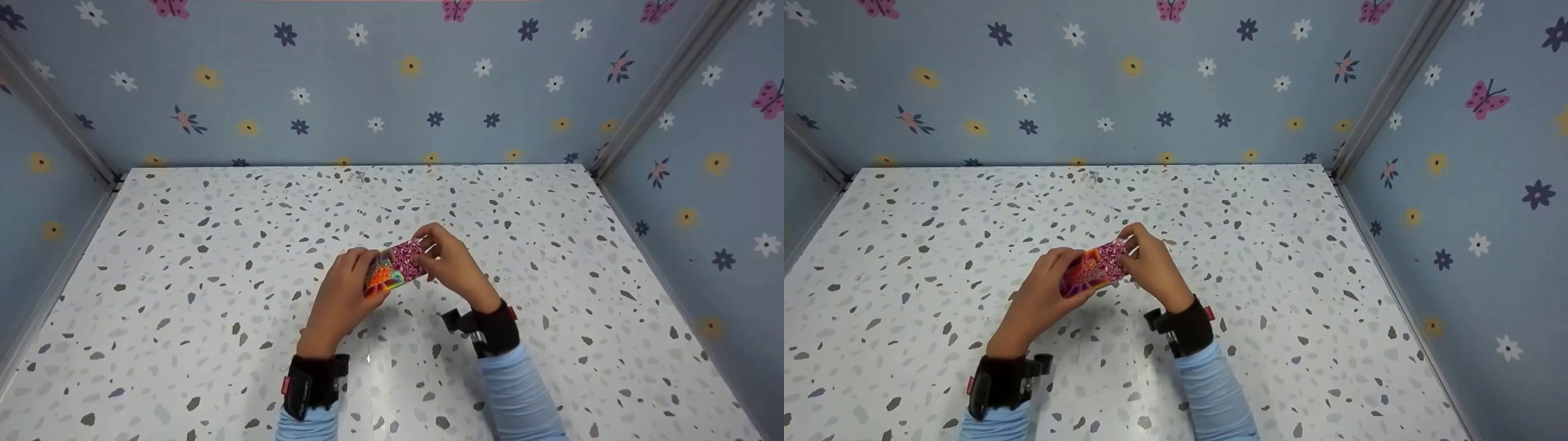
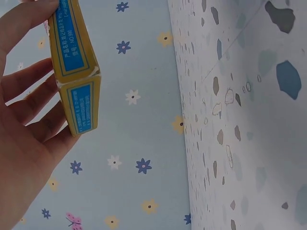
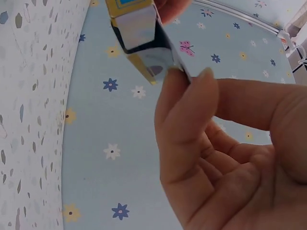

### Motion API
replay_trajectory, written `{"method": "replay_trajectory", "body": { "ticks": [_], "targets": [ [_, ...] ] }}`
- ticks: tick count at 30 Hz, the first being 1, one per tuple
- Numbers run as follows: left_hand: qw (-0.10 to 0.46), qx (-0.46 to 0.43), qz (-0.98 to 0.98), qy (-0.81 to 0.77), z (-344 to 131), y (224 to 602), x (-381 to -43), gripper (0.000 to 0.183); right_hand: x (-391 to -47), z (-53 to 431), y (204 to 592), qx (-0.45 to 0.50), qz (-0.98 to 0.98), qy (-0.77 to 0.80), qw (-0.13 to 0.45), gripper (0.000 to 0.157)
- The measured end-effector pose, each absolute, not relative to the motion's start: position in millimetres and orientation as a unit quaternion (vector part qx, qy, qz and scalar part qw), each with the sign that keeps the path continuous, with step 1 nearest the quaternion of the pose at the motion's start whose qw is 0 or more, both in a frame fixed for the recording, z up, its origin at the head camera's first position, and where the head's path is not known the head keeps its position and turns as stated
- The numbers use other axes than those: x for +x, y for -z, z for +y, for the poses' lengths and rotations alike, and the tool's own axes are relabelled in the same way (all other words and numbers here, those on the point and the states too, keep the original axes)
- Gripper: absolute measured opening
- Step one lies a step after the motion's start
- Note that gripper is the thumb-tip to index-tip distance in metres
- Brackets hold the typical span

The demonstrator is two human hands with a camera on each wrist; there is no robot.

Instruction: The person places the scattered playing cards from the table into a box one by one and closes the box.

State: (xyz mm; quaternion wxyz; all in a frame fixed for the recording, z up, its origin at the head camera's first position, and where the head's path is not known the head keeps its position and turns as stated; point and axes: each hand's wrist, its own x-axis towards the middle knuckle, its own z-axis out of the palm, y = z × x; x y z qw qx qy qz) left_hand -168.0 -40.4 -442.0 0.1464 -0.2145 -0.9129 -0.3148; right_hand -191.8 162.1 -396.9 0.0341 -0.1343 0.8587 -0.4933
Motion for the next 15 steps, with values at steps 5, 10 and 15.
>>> {"method": "replay_trajectory", "body": {
  "ticks": [5,10,15],
  "targets": [
    [0.153,-0.222,-0.91,0.316,-38.4,443.1,-168.4,0.057,-189.1,155.3,398.5,-0.158,0.881,0.446,-0.002,0.023],
    [0.156,-0.225,-0.908,0.316,-37.6,443.1,-168.3,0.057,-186.9,151.3,398.3,-0.17,0.9,0.402,-0.021,0.023],
    [0.162,-0.225,-0.909,0.312,-37.9,443.7,-168.4,0.057,-185.7,148.8,398.3,-0.176,0.903,0.392,-0.025,0.027]
  ]
}}
